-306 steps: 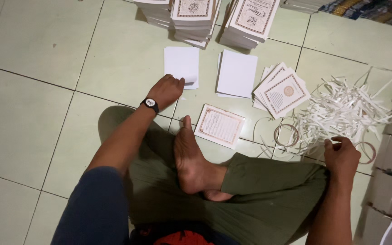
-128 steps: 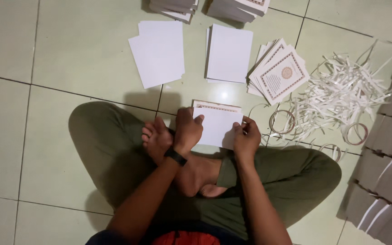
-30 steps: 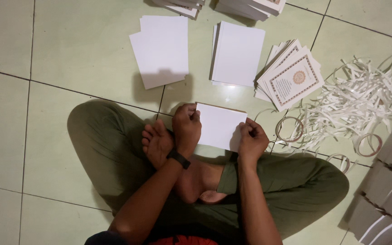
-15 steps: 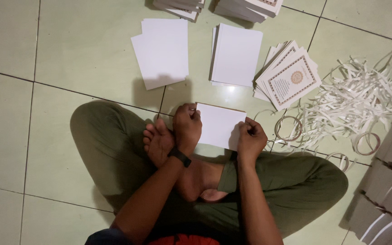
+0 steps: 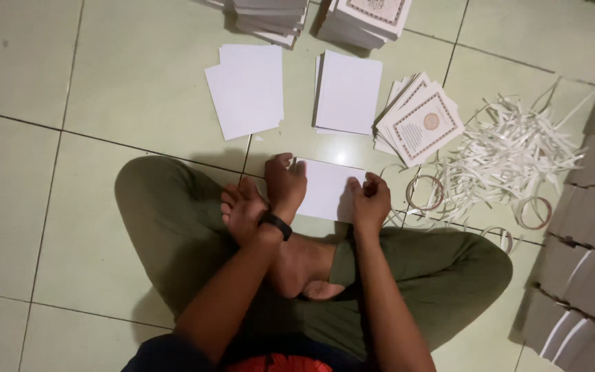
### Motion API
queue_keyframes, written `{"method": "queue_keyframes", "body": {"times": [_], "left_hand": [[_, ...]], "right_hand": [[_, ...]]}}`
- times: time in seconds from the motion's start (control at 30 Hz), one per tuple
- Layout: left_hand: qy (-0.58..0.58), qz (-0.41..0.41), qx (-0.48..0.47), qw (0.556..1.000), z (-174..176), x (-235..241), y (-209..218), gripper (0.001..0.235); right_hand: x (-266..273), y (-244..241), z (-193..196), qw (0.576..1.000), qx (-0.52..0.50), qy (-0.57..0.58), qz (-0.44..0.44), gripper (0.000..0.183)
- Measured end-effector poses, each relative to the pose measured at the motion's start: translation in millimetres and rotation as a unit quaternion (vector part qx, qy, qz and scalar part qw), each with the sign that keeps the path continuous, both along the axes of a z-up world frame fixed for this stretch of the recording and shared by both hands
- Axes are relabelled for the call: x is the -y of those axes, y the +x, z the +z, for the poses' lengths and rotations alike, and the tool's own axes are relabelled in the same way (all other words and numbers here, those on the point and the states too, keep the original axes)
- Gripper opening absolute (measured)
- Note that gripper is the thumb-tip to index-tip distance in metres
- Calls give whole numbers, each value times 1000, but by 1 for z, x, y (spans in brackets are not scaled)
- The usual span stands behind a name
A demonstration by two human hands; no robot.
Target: The person sits on the floor and assembles small cards by folding white paper around printed inserts. They use clear tape to secure the folded edges and place the finished cards into a stack.
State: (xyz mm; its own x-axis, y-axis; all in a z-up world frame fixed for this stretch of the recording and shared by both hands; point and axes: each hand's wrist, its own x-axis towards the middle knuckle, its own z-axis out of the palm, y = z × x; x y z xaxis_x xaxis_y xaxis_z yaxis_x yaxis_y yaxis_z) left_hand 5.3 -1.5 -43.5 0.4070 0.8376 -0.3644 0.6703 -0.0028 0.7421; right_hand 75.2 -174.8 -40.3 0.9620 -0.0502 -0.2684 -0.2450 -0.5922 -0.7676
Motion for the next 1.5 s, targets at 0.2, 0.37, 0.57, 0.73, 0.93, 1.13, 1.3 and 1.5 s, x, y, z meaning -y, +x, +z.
{"method": "queue_keyframes", "body": {"times": [0.2, 0.37, 0.57, 0.73, 0.93, 1.13, 1.3, 1.5], "left_hand": [[-36, 7, -103, 994, 73, 20, 22, 68], [-64, 20, -80, 995, 47, 6, 16, 57], [-159, 57, -30, 985, 47, -11, 11, 41], [-166, 73, -10, 983, 23, -14, 5, 26], [-114, 56, 28, 991, 28, 1, -12, 34], [-82, 2, 77, 994, 60, 7, -14, 41], [-86, -138, 190, 968, 166, 49, -38, 74], [-272, -82, 194, 939, 191, 62, -78, 58]], "right_hand": [[-60, -2, 37, 987, -32, -159, 0, 90], [-65, -2, 29, 986, -51, -154, -26, 82], [-46, 12, 33, 993, -91, -62, -47, 51], [-22, 24, -7, 993, -50, 34, -100, 21], [9, 11, -18, 1000, 12, 4, -28, 21], [2, -32, 83, 982, 52, 180, 10, 34], [-8, -67, 127, 963, 154, 215, -47, 47], [-18, -130, 194, 967, 82, 14, 240, 54]]}}
